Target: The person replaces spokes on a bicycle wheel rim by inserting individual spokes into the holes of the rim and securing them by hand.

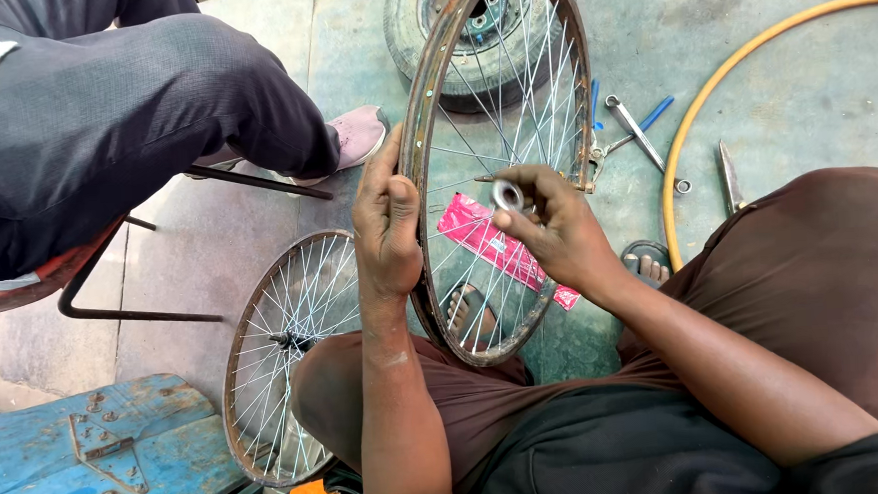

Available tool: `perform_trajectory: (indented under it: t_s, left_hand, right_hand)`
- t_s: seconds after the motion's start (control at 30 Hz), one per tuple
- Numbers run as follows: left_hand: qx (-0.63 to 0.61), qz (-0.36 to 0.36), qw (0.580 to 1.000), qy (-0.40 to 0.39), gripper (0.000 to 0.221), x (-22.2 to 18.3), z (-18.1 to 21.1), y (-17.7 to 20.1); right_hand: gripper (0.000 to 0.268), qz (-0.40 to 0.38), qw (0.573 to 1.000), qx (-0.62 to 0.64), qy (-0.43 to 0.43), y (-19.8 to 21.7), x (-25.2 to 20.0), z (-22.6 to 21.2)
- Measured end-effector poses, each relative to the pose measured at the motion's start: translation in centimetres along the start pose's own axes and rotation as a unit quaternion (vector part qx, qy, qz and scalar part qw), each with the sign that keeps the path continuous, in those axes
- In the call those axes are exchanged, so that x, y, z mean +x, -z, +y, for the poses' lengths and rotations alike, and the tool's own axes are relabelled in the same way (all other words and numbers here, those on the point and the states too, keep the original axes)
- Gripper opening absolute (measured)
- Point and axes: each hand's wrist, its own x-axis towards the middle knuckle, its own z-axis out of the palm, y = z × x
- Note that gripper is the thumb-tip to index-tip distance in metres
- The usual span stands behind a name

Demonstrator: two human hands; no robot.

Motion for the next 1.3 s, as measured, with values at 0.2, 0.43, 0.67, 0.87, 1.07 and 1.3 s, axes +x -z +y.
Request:
perform_trajectory:
  t_s: [0.2, 0.43, 0.67, 0.87, 1.07, 1.3]
  left_hand:
    - [0.028, 0.023, 0.999, -0.025, 0.046, -0.2, 0.1, 0.0]
    - [0.006, 0.022, 0.999, -0.024, 0.041, -0.5, 0.0, 0.6]
    - [0.050, 0.036, 0.998, -0.013, 0.041, -0.5, 0.1, 1.3]
    - [0.053, 0.033, 0.998, 0.003, 0.045, -0.7, -0.6, 1.5]
    - [0.079, 0.033, 0.996, 0.020, 0.046, -0.7, -0.6, 1.5]
    - [0.066, 0.016, 0.997, -0.024, 0.044, -0.8, 0.3, 1.2]
  right_hand:
    - [0.050, 0.063, 0.979, -0.053, 0.189, 0.3, 2.6, -3.1]
    - [0.051, 0.098, 0.979, -0.061, 0.168, -1.6, 3.5, -2.1]
    - [0.053, 0.096, 0.984, -0.048, 0.141, -2.5, 4.4, -1.4]
    - [0.055, 0.105, 0.987, -0.017, 0.119, -3.2, 4.9, -0.9]
    - [0.058, 0.098, 0.989, 0.010, 0.107, -3.5, 5.1, -1.1]
    - [0.056, 0.029, 0.992, 0.071, 0.103, -3.2, 5.4, -0.8]
